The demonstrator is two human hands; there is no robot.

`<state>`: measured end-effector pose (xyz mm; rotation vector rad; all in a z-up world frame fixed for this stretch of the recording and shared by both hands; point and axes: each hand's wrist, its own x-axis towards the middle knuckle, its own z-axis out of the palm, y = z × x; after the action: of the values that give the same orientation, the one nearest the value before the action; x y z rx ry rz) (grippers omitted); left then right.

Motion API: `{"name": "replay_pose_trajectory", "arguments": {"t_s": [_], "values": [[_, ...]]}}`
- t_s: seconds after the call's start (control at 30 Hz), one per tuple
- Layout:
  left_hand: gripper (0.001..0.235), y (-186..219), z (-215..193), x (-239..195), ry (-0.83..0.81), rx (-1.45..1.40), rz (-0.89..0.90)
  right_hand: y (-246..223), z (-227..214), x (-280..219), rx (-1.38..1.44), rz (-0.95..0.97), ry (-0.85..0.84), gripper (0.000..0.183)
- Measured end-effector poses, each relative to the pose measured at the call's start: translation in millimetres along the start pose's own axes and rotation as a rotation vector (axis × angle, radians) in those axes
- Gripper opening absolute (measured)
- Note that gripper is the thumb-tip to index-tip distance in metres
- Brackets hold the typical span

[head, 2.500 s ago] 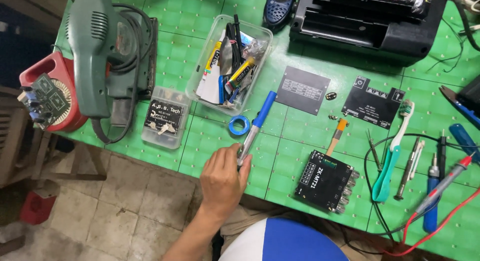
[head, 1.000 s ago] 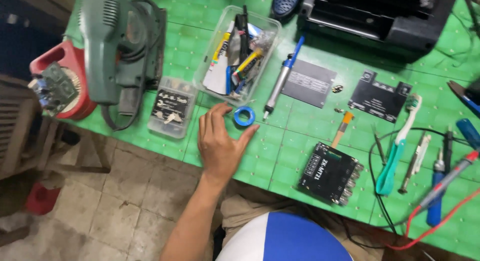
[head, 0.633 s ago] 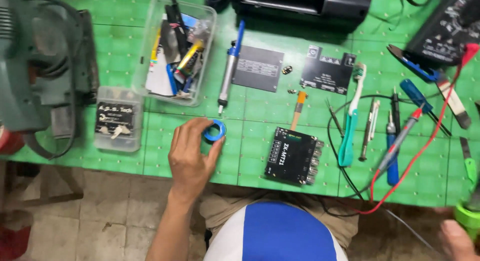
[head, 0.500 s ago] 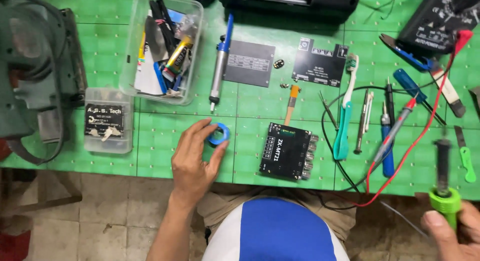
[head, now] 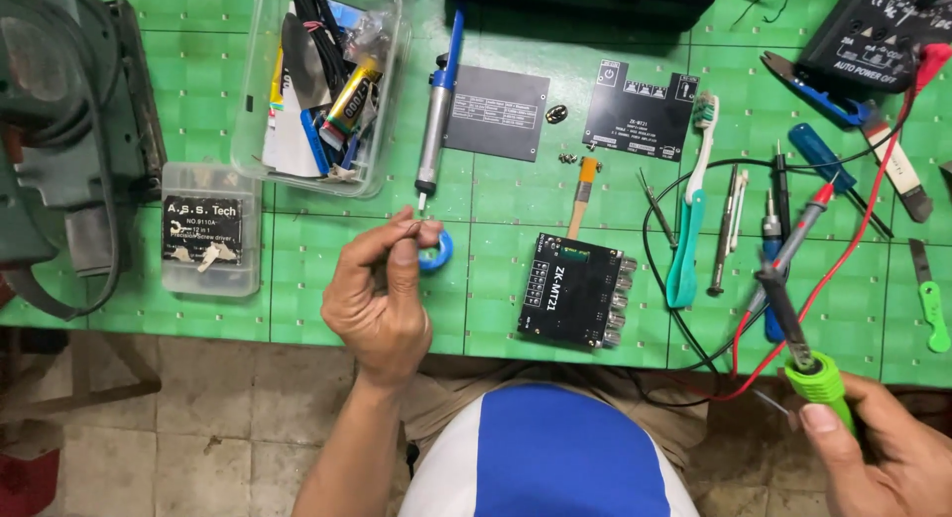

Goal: The person solders components on a small black circuit board at a workbench. They adjust a multimeter, pick up a soldering iron, and repeatedly apply the iron to the board's terminals while holding the board steady, touching the board with their other hand between soldering passes.

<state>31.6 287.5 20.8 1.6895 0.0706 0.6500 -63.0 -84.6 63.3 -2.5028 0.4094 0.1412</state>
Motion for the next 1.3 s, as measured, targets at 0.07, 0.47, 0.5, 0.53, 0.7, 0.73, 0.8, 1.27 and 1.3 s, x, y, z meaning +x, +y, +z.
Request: {"name": "replay_pose_trajectory", "arguments": {"t_s": [0.07, 0.47, 0.5, 0.53, 0.7, 0.73, 0.8, 1.27, 1.3], "values": [[0.011, 5, 2, 4, -0.032, 0.01, 0.006, -11, -1, 0, -0.106, -0.012, -0.005, 0.03], [0.012, -23, 21, -5, -0.389, 0.199, 0.272, -44, 7, 13, -0.223, -0.225, -0.083, 0.026], [0.012, -22, 22, -5, -0.384, 0.197, 0.272, -39, 9, 14, -0.226, -0.229, -0.081, 0.026], [0.006, -20, 22, -3, -0.391, 0.178, 0.268, -35, 11, 16, -0.23, -0.203, -0.099, 0.026], [0.003, -18, 23, -2, -0.398, 0.142, 0.261, -32, 13, 23, -0.242, -0.109, -0.145, 0.027], [0.003, -18, 23, -1, -0.397, 0.148, 0.26, -35, 13, 25, -0.231, -0.07, -0.184, 0.027], [0.003, -18, 23, -1, -0.391, 0.155, 0.259, -39, 14, 29, -0.223, -0.034, -0.222, 0.027], [0.007, -20, 37, -2, -0.32, 0.132, 0.22, -48, 26, 39, -0.107, 0.007, -0.244, 0.023], [0.007, -20, 38, -2, -0.318, 0.131, 0.221, -44, 27, 41, -0.108, 0.005, -0.243, 0.023]]}}
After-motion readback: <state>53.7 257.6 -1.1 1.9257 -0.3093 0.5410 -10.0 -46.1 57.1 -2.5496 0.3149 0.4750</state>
